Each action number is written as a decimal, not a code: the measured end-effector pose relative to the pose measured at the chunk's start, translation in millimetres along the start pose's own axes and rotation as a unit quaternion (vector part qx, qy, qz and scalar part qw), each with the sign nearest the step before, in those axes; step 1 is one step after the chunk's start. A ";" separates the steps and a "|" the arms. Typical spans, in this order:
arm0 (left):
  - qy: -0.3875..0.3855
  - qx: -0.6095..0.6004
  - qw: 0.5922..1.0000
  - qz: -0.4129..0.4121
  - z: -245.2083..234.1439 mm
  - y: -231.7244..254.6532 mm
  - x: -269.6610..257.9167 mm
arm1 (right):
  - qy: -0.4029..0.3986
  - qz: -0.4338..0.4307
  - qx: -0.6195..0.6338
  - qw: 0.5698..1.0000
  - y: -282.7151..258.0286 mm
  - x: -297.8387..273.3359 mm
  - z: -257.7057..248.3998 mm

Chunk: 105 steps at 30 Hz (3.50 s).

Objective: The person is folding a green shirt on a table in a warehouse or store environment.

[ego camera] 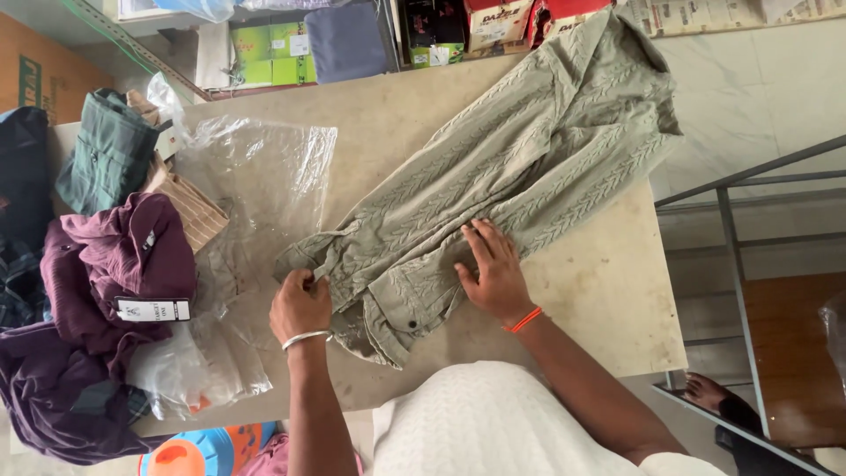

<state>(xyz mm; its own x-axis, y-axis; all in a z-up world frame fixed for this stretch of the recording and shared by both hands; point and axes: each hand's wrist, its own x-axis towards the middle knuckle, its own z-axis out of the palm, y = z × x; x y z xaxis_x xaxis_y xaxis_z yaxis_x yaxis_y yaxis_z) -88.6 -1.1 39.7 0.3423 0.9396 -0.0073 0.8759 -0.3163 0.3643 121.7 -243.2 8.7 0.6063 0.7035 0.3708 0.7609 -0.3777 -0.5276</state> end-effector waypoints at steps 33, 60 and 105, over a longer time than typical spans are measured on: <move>-0.095 -0.720 0.664 -0.177 32.1 -24.7 12.4 | -0.036 -0.015 -0.070 0.997 -3.7 1.9 -2.4; -0.065 0.071 0.984 0.152 9.7 11.8 -20.7 | -0.087 0.116 -0.215 0.966 18.6 50.5 11.5; -0.318 0.056 0.945 0.056 -18.1 -32.0 -27.2 | -0.120 -0.287 -0.056 0.949 -58.6 -52.7 -9.0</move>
<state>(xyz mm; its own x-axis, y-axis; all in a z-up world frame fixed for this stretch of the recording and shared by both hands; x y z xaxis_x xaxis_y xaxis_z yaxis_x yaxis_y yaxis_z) -132.1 -14.1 45.1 0.5387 0.6417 -0.5459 0.8405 -0.4544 0.2952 47.2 -263.5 26.9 0.0255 0.9244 0.3807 0.9775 0.0567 -0.2031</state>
